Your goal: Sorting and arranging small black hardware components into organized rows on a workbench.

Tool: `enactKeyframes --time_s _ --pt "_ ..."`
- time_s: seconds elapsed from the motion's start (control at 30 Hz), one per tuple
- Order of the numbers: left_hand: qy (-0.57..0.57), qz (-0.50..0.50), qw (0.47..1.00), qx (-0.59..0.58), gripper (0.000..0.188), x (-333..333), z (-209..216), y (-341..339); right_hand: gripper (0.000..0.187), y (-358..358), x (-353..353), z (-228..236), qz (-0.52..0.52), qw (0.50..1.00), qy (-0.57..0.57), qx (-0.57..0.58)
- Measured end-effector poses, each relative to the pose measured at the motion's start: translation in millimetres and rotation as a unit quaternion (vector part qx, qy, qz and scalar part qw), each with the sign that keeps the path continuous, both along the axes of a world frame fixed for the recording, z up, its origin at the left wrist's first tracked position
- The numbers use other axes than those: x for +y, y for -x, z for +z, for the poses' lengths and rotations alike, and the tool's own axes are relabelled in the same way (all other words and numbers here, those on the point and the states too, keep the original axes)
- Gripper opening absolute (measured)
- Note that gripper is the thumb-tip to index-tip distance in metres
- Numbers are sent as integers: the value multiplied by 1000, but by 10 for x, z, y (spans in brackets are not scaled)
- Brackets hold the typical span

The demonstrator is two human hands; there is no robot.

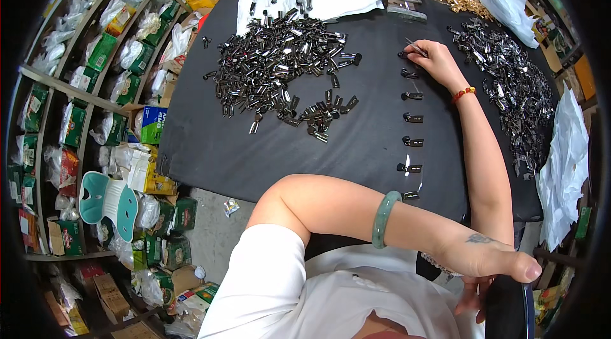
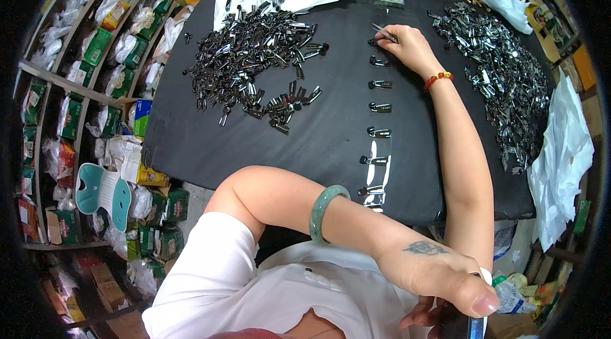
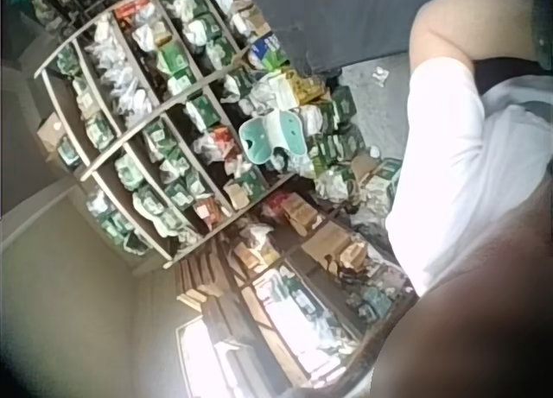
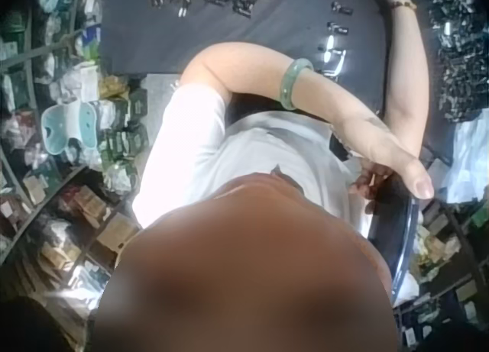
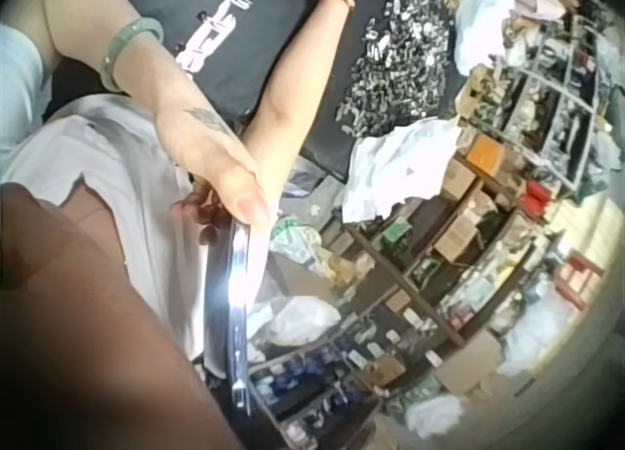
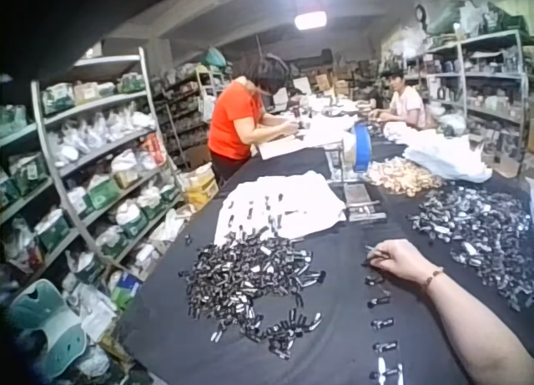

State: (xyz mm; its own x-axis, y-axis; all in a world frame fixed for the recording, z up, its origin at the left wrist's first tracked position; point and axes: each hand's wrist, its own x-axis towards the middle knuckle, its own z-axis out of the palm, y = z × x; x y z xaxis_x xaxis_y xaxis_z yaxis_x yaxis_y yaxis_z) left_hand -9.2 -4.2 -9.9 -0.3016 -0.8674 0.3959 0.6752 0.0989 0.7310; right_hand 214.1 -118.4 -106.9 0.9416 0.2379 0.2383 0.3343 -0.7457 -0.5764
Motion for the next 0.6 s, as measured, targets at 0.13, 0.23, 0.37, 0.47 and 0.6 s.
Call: enactKeyframes --time_s 0.13,0.23,0.37,0.47,0.6 --pt "0 3 1000 -2 83 4 -1 2 12 -2 -11 -11 22 999 -25 -6" --pt "1 0 1000 -1 82 4 -6 2 11 -4 -12 -3 26 999 -32 2" --pt "2 -1 1000 1 81 -1 1 0 10 -2 -41 -4 23 999 -36 12" --pt "2 -1 1000 1 81 1 4 -2 10 -5 -53 -11 22 999 -36 14" --pt "2 -2 1000 0 80 7 6 -9 9 -10 -63 -22 21 999 -35 7"
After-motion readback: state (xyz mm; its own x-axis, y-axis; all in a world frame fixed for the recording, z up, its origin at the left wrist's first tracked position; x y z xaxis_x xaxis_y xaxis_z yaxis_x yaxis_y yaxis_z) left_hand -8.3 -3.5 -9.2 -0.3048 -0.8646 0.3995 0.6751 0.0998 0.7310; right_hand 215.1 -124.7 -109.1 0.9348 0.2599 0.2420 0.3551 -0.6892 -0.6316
